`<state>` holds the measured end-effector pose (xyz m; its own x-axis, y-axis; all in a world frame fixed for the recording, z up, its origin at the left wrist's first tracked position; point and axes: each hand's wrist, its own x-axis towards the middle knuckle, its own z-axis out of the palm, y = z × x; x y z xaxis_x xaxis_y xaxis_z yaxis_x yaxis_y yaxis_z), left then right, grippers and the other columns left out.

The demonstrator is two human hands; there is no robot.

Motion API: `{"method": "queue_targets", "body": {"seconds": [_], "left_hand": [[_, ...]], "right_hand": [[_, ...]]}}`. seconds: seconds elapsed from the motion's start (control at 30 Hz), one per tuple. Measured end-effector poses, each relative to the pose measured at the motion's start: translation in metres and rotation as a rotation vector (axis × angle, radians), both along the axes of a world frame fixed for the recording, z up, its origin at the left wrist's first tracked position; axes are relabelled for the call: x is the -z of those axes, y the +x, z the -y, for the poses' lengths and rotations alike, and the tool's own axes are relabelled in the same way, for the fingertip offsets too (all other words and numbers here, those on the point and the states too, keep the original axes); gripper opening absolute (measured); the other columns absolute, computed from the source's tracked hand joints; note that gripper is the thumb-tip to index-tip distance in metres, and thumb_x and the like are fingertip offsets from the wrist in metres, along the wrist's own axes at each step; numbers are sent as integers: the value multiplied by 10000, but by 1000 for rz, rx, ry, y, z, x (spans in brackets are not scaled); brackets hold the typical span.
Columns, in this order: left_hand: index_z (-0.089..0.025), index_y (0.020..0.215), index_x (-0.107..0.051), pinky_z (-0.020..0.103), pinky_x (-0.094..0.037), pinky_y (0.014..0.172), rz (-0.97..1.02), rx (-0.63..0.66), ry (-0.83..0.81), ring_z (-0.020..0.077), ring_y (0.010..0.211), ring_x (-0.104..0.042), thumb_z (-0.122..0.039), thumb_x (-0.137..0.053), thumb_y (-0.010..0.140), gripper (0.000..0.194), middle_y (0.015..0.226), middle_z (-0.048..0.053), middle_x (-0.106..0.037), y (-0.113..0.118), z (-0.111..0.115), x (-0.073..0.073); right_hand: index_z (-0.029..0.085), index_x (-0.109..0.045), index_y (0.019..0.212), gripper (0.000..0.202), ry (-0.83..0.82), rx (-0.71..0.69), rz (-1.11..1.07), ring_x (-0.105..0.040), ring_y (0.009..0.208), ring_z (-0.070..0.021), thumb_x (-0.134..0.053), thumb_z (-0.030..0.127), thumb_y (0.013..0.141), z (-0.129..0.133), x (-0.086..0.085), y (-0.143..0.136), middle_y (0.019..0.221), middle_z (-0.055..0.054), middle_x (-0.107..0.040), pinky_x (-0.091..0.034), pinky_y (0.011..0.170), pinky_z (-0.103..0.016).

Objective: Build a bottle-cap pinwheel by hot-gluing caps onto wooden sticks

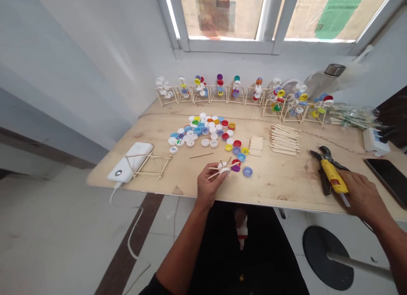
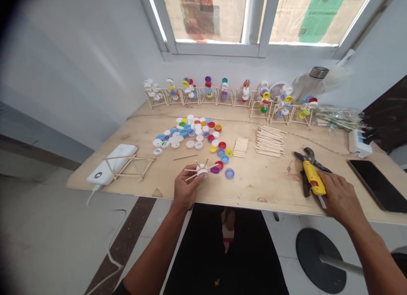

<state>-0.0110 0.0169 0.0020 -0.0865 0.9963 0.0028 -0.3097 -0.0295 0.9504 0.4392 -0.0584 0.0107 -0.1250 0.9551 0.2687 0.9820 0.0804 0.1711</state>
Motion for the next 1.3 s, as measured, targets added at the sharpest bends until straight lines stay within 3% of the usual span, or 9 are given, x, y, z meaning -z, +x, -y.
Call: {"method": "queue_targets", "body": {"seconds": [0.13, 0.3, 0.37, 0.47, 0.67, 0.8, 1.07, 1.2, 1.3], "left_hand": [[-168, 888, -647, 259, -511, 736, 36, -8, -6, 147, 743, -663, -290, -791, 608, 338, 840, 33, -710, -1, 0, 0], [-175, 897, -642, 243, -507, 718, 68, 4, -11, 141, 737, -659, -281, -784, 619, 330, 833, 30, -707, -2, 0, 1], [-175, 897, -642, 243, -505, 717, 67, 8, -5, 143, 740, -658, -276, -783, 619, 327, 829, 30, -705, -2, 0, 1], [-173, 891, -644, 249, -505, 720, 63, 12, -5, 145, 738, -657, -276, -786, 613, 328, 826, 30, -705, -2, -1, 0], [-172, 901, -638, 283, -514, 751, 57, 8, -21, 167, 778, -665, -300, -792, 600, 362, 864, 40, -704, -2, 0, -1], [-174, 895, -631, 293, -514, 761, 45, 7, -28, 171, 784, -666, -314, -797, 590, 375, 862, 37, -703, -2, 0, -2], [-172, 888, -638, 282, -520, 718, -43, 26, -29, 181, 783, -664, -337, -788, 592, 371, 839, 40, -701, -2, 1, -8], [-177, 893, -641, 281, -523, 710, -74, 67, -8, 186, 794, -666, -322, -776, 616, 341, 856, 45, -704, -3, 3, -12], [-178, 875, -644, 289, -522, 735, -115, 112, 8, 188, 810, -666, -307, -771, 629, 305, 868, 49, -706, -4, 5, -13]], "right_hand": [[197, -473, 1269, 617, 3, -27, -38, -551, 984, -327, -561, 290, 666, 4, -6, 3, 1152, -177, -608, -409, 809, -445], [228, -543, 1208, 502, 150, 35, -42, -574, 1005, -326, -512, 335, 719, 9, -36, -22, 1134, -155, -624, -423, 835, -469], [207, -576, 1156, 424, 285, 79, -83, -591, 973, -316, -486, 333, 762, 6, -47, -47, 1078, -154, -643, -438, 840, -460], [183, -589, 1090, 354, 289, -12, -281, -607, 955, -280, -492, 372, 807, -7, -52, -99, 1024, -135, -657, -467, 858, -418], [210, -562, 1111, 303, 31, -277, -556, -581, 1018, -238, -487, 380, 872, -41, -32, -208, 1076, -92, -636, -475, 882, -400], [219, -553, 1123, 297, -13, -345, -537, -578, 1007, -250, -508, 366, 869, -57, -22, -245, 1071, -93, -632, -482, 848, -411], [207, -589, 1034, 231, -19, -332, -456, -565, 889, -271, -526, 335, 853, -70, -8, -257, 955, -106, -629, -464, 784, -443], [215, -596, 1029, 234, -70, -291, -629, -571, 867, -243, -544, 341, 839, -71, -10, -244, 960, -87, -629, -483, 760, -409], [227, -597, 1066, 269, -90, -269, -821, -579, 832, -208, -561, 355, 832, -72, -23, -233, 988, -67, -630, -492, 747, -379]]}}
